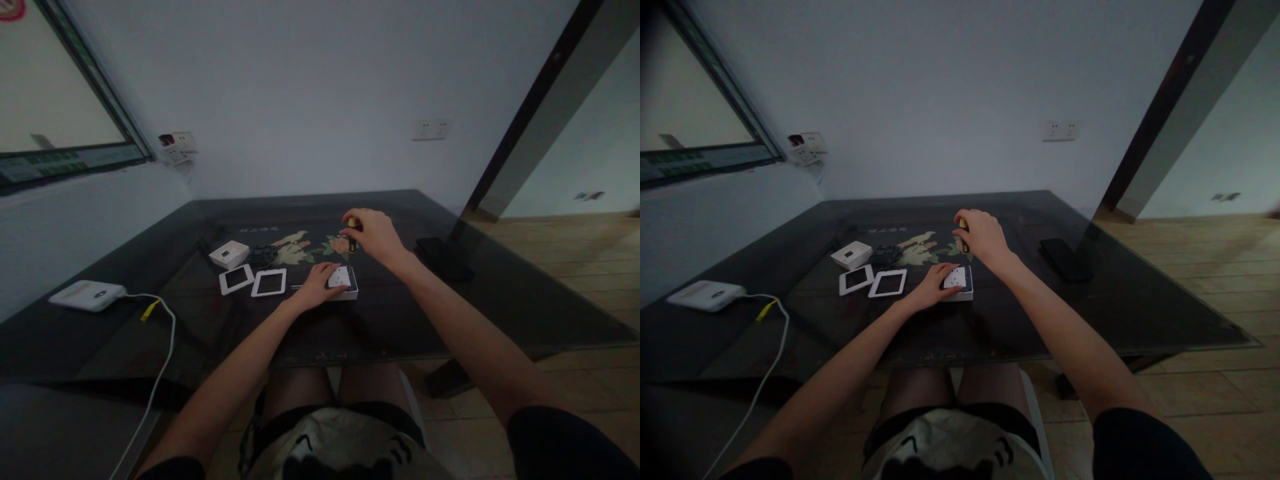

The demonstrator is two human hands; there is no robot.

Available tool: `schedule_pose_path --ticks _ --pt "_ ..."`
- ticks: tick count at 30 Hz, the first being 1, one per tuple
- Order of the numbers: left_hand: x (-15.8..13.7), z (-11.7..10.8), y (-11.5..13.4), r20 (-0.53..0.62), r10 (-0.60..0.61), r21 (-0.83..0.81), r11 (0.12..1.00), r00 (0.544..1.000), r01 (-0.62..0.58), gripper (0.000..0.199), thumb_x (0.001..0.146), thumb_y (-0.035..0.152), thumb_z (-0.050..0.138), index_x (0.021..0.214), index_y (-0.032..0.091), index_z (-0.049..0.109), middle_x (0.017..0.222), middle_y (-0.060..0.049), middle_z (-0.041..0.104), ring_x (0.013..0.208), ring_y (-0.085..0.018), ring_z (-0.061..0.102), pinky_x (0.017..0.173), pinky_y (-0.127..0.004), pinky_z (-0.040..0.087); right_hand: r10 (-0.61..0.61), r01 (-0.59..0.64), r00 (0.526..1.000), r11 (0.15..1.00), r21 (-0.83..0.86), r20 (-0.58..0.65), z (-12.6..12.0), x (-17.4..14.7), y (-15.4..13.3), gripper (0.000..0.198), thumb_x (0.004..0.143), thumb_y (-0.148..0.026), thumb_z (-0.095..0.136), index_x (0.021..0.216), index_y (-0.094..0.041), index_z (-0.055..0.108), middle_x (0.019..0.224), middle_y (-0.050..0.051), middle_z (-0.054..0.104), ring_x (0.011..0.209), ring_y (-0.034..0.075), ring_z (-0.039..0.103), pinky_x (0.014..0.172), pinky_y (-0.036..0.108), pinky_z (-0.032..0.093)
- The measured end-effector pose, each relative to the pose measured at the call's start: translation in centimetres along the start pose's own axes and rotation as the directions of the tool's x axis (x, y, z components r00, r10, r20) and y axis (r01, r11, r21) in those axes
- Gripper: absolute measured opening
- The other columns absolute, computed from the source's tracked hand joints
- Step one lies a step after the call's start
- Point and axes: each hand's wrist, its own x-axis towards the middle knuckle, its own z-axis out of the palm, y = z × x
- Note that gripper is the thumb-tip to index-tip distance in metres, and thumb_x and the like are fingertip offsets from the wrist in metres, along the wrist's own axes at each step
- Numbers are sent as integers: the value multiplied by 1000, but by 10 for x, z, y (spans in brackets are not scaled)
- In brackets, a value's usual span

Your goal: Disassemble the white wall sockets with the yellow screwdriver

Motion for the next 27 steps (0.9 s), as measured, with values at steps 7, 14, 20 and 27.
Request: schedule_pose_path --ticks 7,14,20,27 --pt "-2 0 1 -5 -10 -17 1000 1000 10 61 83 47 60 134 17 47 133 -14 47 128 -28 39 111 -43 30 -83 60 977 991 121 197 -15 5 5 27 79 -13 65 104 -22 68 94 5 64 83 19 60 75 31 46" --pt "-1 -3 6 0 -24 -16 1000 1000 24 61 82 46 62 134 16 48 132 -14 48 127 -29 39 111 -44 31 8 -10 1000 997 -83 -27 -1 -3 -5 21 81 -37 67 97 -24 70 97 7 62 83 22 60 68 32 43" --pt "-2 -3 5 1 -19 -31 999 1000 19 60 82 44 62 134 17 47 132 -14 48 127 -28 40 111 -44 30 -36 27 995 994 103 89 -3 6 6 40 77 -10 66 116 -20 65 101 7 68 89 21 63 80 34 47" --pt "-1 -1 2 -8 -9 -18 1000 1000 9 60 82 46 61 134 19 47 132 -13 49 127 -28 40 110 -45 31 -17 19 998 999 39 -62 3 1 0 24 79 -34 68 100 -21 71 106 10 60 85 22 60 75 36 47"
